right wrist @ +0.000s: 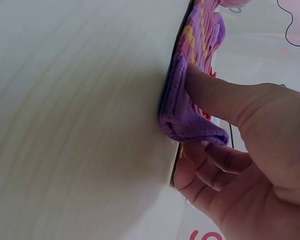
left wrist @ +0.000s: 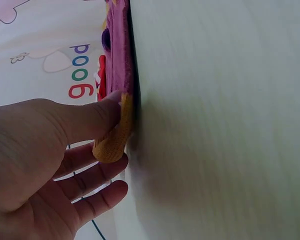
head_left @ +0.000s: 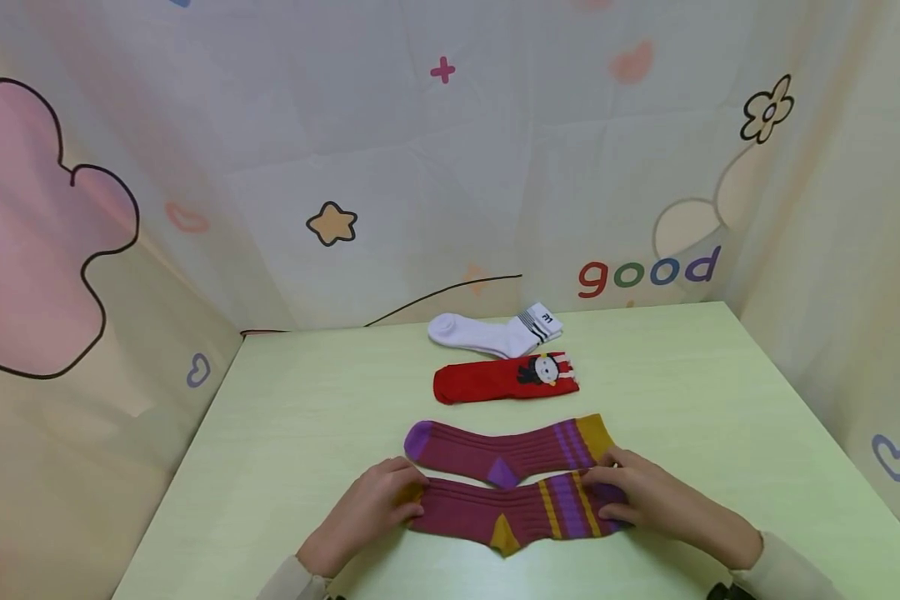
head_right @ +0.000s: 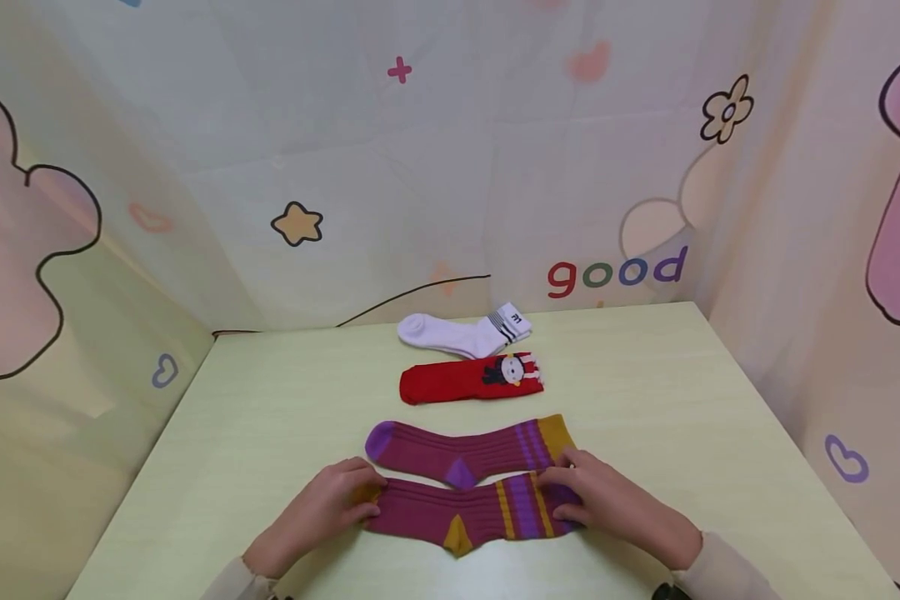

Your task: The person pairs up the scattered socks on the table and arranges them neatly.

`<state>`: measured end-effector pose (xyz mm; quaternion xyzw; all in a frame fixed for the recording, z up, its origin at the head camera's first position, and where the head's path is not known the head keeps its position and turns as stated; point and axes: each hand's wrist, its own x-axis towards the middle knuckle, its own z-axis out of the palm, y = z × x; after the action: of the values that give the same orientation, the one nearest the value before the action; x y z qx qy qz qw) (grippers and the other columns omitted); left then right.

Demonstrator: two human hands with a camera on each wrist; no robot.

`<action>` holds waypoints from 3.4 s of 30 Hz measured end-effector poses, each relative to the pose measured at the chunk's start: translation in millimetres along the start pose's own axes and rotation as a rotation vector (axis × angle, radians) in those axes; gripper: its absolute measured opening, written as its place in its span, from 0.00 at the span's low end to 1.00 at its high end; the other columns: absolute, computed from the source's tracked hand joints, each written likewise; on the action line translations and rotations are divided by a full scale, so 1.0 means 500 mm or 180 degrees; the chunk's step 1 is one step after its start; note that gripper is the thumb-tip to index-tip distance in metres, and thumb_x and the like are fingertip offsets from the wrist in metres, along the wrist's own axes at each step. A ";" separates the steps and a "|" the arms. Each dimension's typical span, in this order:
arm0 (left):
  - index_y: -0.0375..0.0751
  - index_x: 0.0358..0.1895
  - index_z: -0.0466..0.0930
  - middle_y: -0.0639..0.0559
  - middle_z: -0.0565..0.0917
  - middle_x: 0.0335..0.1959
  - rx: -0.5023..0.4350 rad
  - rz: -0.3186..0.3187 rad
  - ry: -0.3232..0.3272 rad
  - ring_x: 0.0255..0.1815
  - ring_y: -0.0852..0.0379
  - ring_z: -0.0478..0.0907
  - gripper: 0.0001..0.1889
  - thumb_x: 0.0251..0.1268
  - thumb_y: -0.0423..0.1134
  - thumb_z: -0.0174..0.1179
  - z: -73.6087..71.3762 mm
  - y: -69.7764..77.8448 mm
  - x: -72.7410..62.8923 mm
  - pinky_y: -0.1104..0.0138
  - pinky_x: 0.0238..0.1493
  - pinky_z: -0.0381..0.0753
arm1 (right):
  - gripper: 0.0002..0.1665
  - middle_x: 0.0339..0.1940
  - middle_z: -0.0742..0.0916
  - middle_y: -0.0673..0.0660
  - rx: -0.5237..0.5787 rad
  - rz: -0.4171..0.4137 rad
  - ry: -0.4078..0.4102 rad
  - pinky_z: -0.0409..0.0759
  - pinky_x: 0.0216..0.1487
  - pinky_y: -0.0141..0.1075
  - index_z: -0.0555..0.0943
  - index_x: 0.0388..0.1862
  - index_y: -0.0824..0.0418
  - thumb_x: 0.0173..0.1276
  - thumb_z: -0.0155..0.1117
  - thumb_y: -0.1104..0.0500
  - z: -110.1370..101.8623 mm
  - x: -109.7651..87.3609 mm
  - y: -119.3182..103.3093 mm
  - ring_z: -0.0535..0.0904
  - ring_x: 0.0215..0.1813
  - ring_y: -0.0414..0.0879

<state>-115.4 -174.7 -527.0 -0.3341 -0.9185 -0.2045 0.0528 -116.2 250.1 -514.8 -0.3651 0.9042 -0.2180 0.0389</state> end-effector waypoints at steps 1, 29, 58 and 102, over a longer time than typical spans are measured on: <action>0.42 0.44 0.88 0.56 0.85 0.43 -0.0046 0.0010 -0.0003 0.43 0.61 0.80 0.13 0.57 0.38 0.78 0.000 -0.001 0.002 0.65 0.49 0.84 | 0.16 0.44 0.81 0.47 -0.0008 -0.0027 0.0015 0.80 0.43 0.36 0.87 0.50 0.55 0.64 0.77 0.56 0.000 0.000 0.000 0.75 0.43 0.39; 0.43 0.36 0.89 0.58 0.86 0.35 -0.0579 0.0128 0.0018 0.29 0.67 0.74 0.09 0.60 0.24 0.71 -0.133 0.013 0.046 0.72 0.31 0.79 | 0.20 0.46 0.86 0.45 0.0166 -0.0186 -0.0128 0.85 0.46 0.39 0.87 0.48 0.50 0.67 0.67 0.74 -0.127 0.012 -0.041 0.83 0.46 0.45; 0.42 0.40 0.91 0.54 0.88 0.38 -0.0572 -0.0271 -0.0197 0.29 0.61 0.76 0.08 0.62 0.27 0.71 -0.086 -0.065 0.152 0.71 0.34 0.79 | 0.14 0.55 0.86 0.58 0.0451 0.0379 -0.0550 0.81 0.32 0.32 0.86 0.51 0.57 0.71 0.65 0.70 -0.148 0.098 0.053 0.78 0.46 0.48; 0.38 0.45 0.90 0.50 0.89 0.44 -0.0168 -0.0207 -0.0220 0.48 0.52 0.85 0.10 0.63 0.26 0.70 -0.023 -0.089 0.168 0.60 0.54 0.84 | 0.14 0.45 0.85 0.51 0.0111 0.0350 -0.0050 0.84 0.52 0.48 0.87 0.50 0.58 0.69 0.68 0.71 -0.072 0.100 0.104 0.80 0.47 0.46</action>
<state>-209.1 -160.6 -511.9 -0.3122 -0.9245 -0.2186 0.0055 -194.5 262.4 -500.1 -0.3158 0.9187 -0.2284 0.0644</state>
